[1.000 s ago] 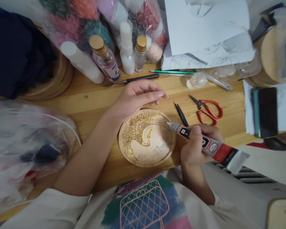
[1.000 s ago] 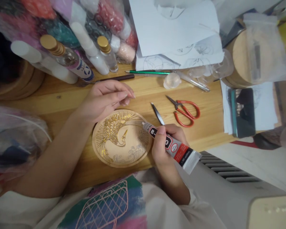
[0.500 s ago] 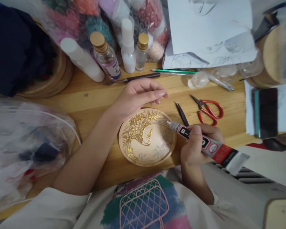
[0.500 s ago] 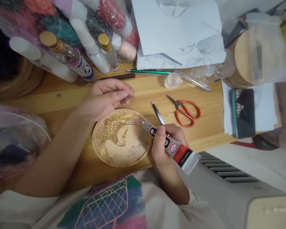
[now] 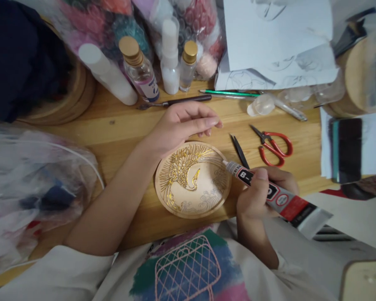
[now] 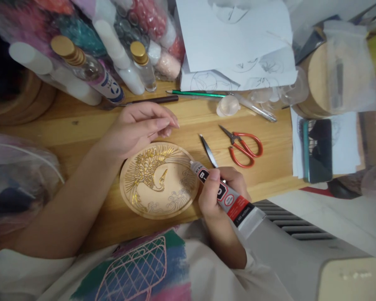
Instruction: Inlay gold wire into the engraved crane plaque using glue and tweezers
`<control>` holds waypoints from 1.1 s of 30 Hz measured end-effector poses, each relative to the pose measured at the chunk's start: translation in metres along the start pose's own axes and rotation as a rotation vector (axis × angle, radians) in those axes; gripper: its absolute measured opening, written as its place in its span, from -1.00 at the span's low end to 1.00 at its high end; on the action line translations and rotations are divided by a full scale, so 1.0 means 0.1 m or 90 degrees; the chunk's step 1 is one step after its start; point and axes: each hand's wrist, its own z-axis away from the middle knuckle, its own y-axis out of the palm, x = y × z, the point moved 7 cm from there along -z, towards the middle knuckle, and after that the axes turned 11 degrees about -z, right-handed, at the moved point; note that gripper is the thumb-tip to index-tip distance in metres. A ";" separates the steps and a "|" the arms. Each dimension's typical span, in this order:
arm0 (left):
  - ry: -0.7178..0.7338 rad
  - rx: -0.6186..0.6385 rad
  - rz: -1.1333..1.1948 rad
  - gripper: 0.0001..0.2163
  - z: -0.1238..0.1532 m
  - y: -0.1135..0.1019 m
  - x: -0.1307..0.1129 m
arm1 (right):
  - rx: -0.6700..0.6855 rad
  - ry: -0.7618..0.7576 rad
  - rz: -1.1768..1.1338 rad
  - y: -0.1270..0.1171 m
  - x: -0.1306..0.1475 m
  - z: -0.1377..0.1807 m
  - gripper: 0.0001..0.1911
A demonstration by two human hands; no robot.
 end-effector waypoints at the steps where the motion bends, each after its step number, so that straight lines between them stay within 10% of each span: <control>1: 0.000 0.000 0.000 -0.84 0.00 0.00 0.00 | -0.003 0.002 0.008 -0.01 0.01 0.00 -0.62; 33: -0.010 -0.024 -0.032 -0.88 0.00 0.00 -0.03 | 0.008 0.002 -0.060 0.04 -0.01 0.01 -0.67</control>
